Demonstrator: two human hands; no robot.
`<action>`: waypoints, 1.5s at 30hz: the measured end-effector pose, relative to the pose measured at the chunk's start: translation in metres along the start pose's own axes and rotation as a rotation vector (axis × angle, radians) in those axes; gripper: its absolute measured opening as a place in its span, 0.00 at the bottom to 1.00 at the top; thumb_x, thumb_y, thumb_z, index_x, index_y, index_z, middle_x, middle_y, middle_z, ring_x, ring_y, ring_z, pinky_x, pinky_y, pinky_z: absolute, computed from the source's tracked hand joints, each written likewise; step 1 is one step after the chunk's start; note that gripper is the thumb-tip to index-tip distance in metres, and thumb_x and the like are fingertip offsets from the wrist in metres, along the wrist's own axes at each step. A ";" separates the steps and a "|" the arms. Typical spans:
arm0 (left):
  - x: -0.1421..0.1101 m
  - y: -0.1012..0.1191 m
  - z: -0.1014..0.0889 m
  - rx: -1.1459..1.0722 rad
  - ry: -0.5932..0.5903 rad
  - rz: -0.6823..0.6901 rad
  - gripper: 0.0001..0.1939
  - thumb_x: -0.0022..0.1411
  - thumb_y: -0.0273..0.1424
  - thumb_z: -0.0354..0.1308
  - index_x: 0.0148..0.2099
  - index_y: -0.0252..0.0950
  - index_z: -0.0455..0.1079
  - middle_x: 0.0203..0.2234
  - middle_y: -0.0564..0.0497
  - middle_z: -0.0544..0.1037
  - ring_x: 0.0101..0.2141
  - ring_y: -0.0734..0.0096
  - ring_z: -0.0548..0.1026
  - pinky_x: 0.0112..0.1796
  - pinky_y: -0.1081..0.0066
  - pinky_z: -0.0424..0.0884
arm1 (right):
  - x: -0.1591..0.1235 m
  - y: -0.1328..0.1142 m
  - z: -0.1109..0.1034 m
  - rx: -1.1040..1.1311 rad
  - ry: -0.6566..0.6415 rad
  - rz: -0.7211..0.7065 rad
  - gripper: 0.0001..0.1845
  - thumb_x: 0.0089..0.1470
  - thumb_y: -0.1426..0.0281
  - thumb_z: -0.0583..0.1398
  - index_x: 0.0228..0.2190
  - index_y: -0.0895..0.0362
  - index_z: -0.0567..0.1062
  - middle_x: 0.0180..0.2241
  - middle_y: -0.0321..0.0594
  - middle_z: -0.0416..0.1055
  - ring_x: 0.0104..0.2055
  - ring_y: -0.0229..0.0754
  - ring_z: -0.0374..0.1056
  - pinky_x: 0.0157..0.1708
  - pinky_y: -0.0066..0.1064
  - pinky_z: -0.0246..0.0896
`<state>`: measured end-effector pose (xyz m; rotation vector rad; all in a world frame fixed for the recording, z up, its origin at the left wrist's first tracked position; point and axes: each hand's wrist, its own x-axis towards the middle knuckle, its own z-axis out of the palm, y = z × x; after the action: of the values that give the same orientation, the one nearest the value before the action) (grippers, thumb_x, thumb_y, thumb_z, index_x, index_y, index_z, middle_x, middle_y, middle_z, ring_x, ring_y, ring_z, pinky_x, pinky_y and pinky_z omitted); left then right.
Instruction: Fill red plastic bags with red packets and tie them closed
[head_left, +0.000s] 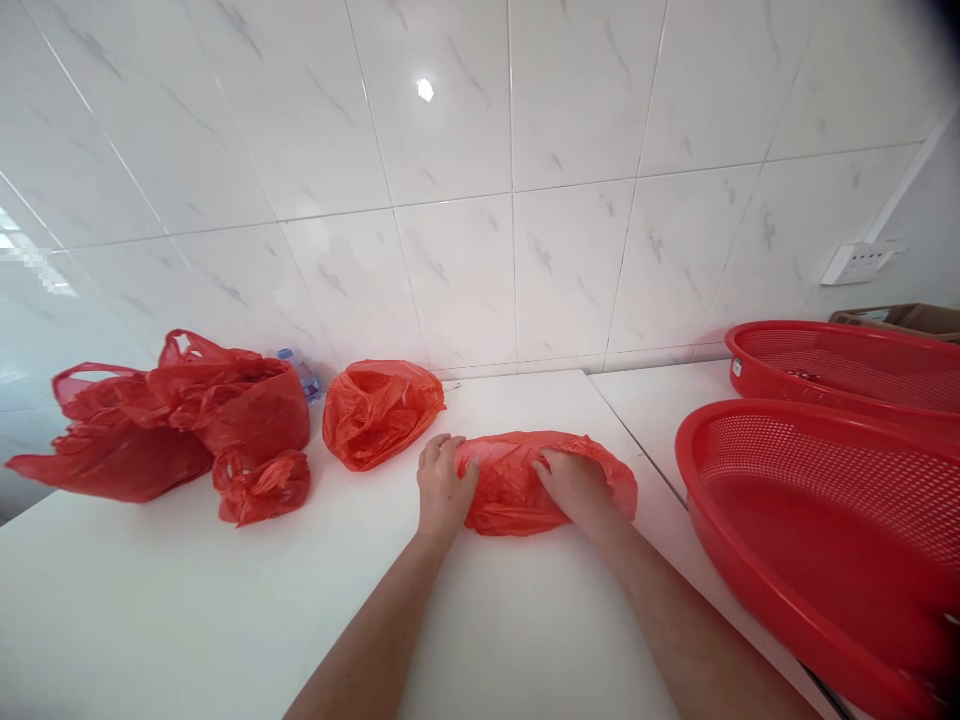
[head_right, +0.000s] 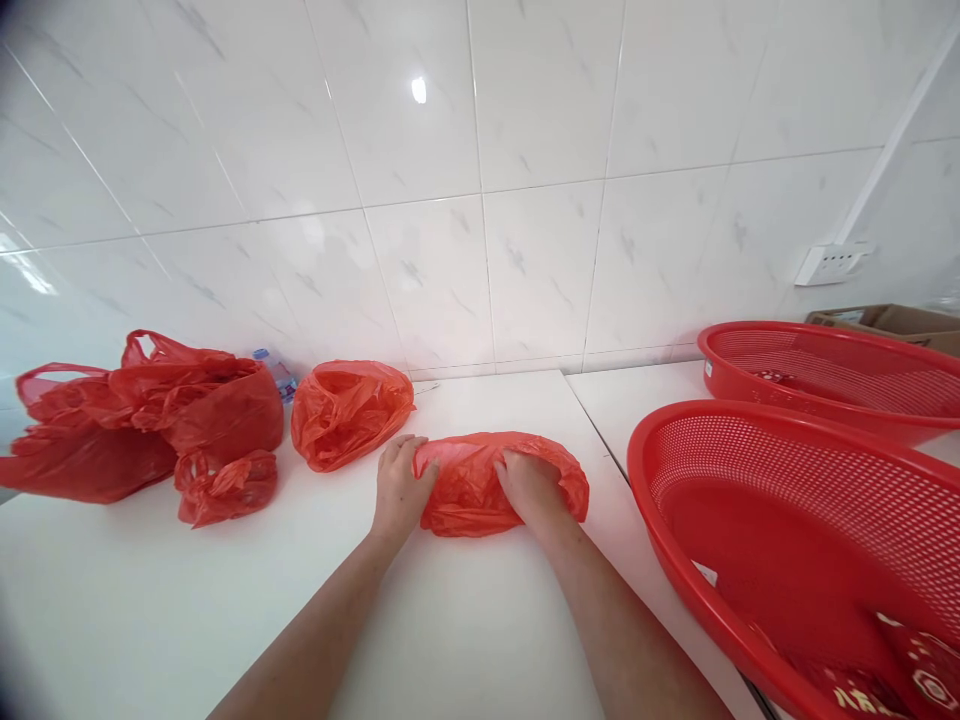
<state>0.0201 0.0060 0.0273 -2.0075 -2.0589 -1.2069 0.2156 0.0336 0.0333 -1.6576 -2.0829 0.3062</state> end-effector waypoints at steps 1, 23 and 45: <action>0.001 -0.004 0.001 -0.027 0.004 -0.053 0.18 0.59 0.34 0.50 0.52 0.39 0.61 0.53 0.45 0.63 0.55 0.60 0.60 0.53 0.60 0.60 | -0.001 -0.003 0.002 -0.010 0.011 -0.014 0.16 0.57 0.68 0.48 0.24 0.55 0.71 0.23 0.37 0.69 0.25 0.39 0.63 0.25 0.30 0.50; -0.002 -0.011 0.017 -0.753 -0.284 -0.345 0.13 0.55 0.42 0.53 0.32 0.36 0.66 0.26 0.52 0.73 0.25 0.73 0.69 0.26 0.74 0.64 | 0.019 0.040 0.012 0.110 0.099 0.261 0.33 0.58 0.57 0.47 0.60 0.59 0.50 0.58 0.47 0.57 0.59 0.48 0.54 0.50 0.37 0.55; 0.001 -0.018 0.021 -0.762 -0.228 -0.351 0.14 0.56 0.42 0.53 0.27 0.36 0.64 0.20 0.56 0.67 0.22 0.77 0.62 0.24 0.76 0.59 | 0.009 0.031 0.000 0.233 0.133 -0.024 0.08 0.54 0.64 0.51 0.30 0.53 0.67 0.26 0.33 0.70 0.28 0.38 0.65 0.26 0.29 0.54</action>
<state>0.0147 0.0199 0.0039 -2.1684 -2.3692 -2.1964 0.2405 0.0502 0.0217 -1.4733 -1.8898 0.4034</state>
